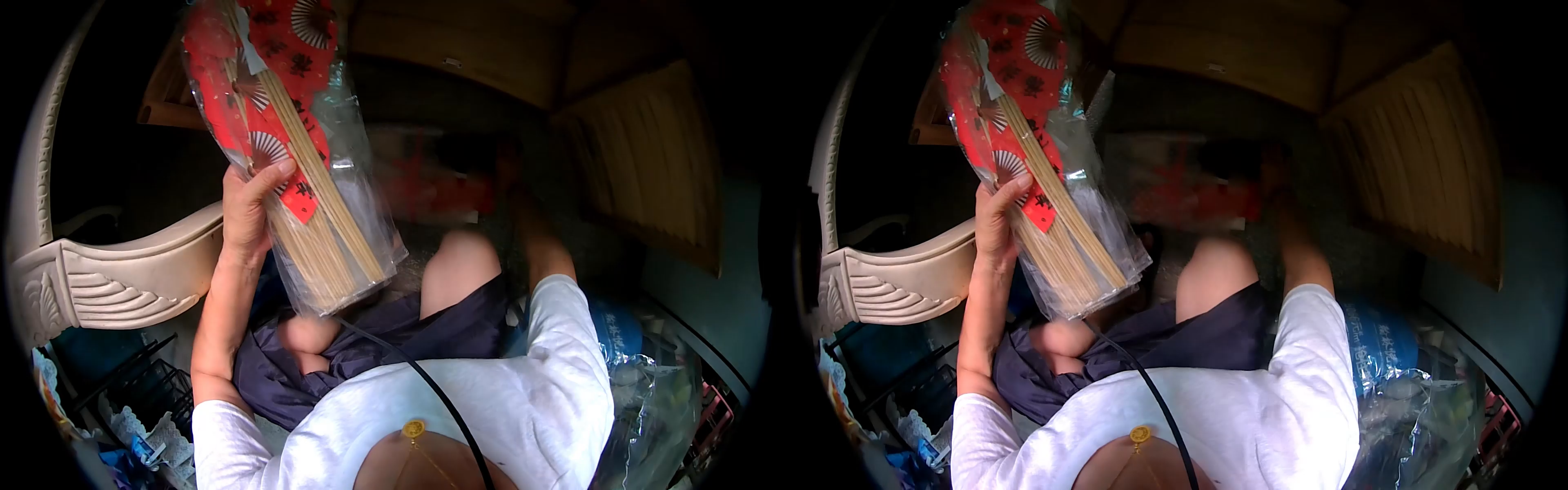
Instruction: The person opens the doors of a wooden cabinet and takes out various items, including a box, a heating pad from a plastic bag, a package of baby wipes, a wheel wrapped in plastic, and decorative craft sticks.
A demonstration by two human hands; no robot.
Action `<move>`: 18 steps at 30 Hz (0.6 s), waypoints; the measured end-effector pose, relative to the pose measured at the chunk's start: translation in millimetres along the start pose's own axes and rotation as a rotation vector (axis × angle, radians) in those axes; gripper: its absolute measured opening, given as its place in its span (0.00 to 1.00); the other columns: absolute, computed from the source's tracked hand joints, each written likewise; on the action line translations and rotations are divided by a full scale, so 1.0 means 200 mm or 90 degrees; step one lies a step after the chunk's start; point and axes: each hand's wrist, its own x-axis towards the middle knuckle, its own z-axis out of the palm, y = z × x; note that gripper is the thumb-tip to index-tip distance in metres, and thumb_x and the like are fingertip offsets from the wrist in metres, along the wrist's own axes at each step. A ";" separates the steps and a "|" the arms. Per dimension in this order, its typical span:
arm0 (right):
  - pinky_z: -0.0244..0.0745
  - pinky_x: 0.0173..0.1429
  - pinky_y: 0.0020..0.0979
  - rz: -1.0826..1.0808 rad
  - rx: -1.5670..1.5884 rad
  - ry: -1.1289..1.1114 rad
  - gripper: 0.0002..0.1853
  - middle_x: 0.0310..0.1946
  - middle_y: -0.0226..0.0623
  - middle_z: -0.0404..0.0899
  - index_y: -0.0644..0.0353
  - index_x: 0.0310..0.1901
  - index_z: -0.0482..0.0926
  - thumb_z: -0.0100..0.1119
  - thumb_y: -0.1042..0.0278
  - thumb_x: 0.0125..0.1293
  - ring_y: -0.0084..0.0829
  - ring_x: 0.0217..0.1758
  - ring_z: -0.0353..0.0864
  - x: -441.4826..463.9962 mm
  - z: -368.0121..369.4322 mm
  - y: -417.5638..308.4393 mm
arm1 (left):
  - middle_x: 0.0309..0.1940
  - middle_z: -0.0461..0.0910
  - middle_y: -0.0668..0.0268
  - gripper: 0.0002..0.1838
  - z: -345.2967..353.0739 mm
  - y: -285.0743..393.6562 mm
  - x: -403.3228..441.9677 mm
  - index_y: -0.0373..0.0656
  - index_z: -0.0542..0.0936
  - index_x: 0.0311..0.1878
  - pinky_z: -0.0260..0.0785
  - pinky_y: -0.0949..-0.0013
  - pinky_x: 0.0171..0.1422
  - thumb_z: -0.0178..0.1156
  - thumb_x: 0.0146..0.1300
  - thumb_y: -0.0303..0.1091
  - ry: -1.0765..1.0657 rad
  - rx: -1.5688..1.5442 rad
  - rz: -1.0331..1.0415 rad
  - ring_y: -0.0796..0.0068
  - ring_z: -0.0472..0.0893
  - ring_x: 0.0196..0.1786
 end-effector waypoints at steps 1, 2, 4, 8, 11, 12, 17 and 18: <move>0.49 0.69 0.40 -0.001 0.002 0.003 0.31 0.63 0.51 0.55 0.64 0.61 0.59 0.52 0.65 0.56 0.48 0.68 0.51 0.03 -0.02 0.00 | 0.36 0.78 0.62 0.17 0.00 -0.01 0.00 0.33 0.72 0.45 0.72 0.72 0.45 0.59 0.51 0.24 0.002 0.001 -0.011 0.75 0.79 0.37; 0.50 0.68 0.40 -0.016 -0.034 -0.059 0.30 0.63 0.51 0.56 0.64 0.61 0.59 0.51 0.64 0.57 0.48 0.67 0.52 0.05 -0.05 0.00 | 0.36 0.78 0.62 0.17 0.01 -0.01 0.00 0.33 0.72 0.45 0.72 0.72 0.45 0.59 0.50 0.23 0.002 -0.009 -0.022 0.74 0.79 0.36; 0.51 0.68 0.41 -0.033 -0.069 -0.123 0.29 0.63 0.52 0.56 0.63 0.61 0.60 0.50 0.64 0.58 0.48 0.66 0.54 0.08 -0.03 0.01 | 0.36 0.78 0.62 0.17 0.00 -0.02 0.01 0.33 0.72 0.45 0.72 0.72 0.45 0.59 0.50 0.23 0.000 -0.014 -0.023 0.74 0.79 0.36; 0.60 0.61 0.44 -0.009 0.146 -0.268 0.23 0.53 0.48 0.70 0.60 0.54 0.69 0.52 0.62 0.56 0.42 0.56 0.69 0.05 -0.08 0.07 | 0.35 0.78 0.62 0.16 0.02 0.00 0.01 0.33 0.72 0.44 0.72 0.72 0.43 0.59 0.51 0.23 0.006 -0.018 -0.016 0.75 0.78 0.35; 0.67 0.55 0.37 0.004 0.311 -0.370 0.24 0.46 0.47 0.76 0.60 0.50 0.73 0.56 0.65 0.48 0.41 0.51 0.74 0.04 -0.59 0.13 | 0.33 0.78 0.63 0.15 0.03 -0.01 0.03 0.34 0.72 0.43 0.71 0.73 0.42 0.58 0.51 0.23 0.014 -0.019 -0.006 0.75 0.78 0.34; 0.69 0.53 0.34 0.006 0.337 -0.436 0.26 0.45 0.47 0.76 0.61 0.50 0.74 0.57 0.67 0.44 0.40 0.50 0.75 0.04 -0.80 0.16 | 0.33 0.78 0.63 0.14 0.03 -0.01 0.03 0.34 0.72 0.43 0.71 0.73 0.42 0.58 0.51 0.23 0.003 -0.023 -0.008 0.75 0.78 0.34; 0.66 0.56 0.34 0.101 0.331 -0.487 0.34 0.48 0.47 0.75 0.61 0.54 0.71 0.58 0.72 0.37 0.40 0.53 0.73 -0.08 -1.60 0.31 | 0.34 0.78 0.62 0.15 0.07 0.01 0.03 0.34 0.72 0.44 0.72 0.71 0.44 0.58 0.51 0.22 -0.038 -0.064 -0.020 0.74 0.79 0.37; 0.65 0.57 0.33 0.066 0.358 -0.417 0.36 0.49 0.48 0.75 0.60 0.56 0.70 0.58 0.73 0.36 0.40 0.54 0.72 -0.14 -1.66 0.36 | 0.36 0.78 0.62 0.15 0.09 0.01 0.03 0.34 0.72 0.45 0.72 0.71 0.46 0.58 0.51 0.23 -0.040 -0.066 -0.011 0.74 0.78 0.38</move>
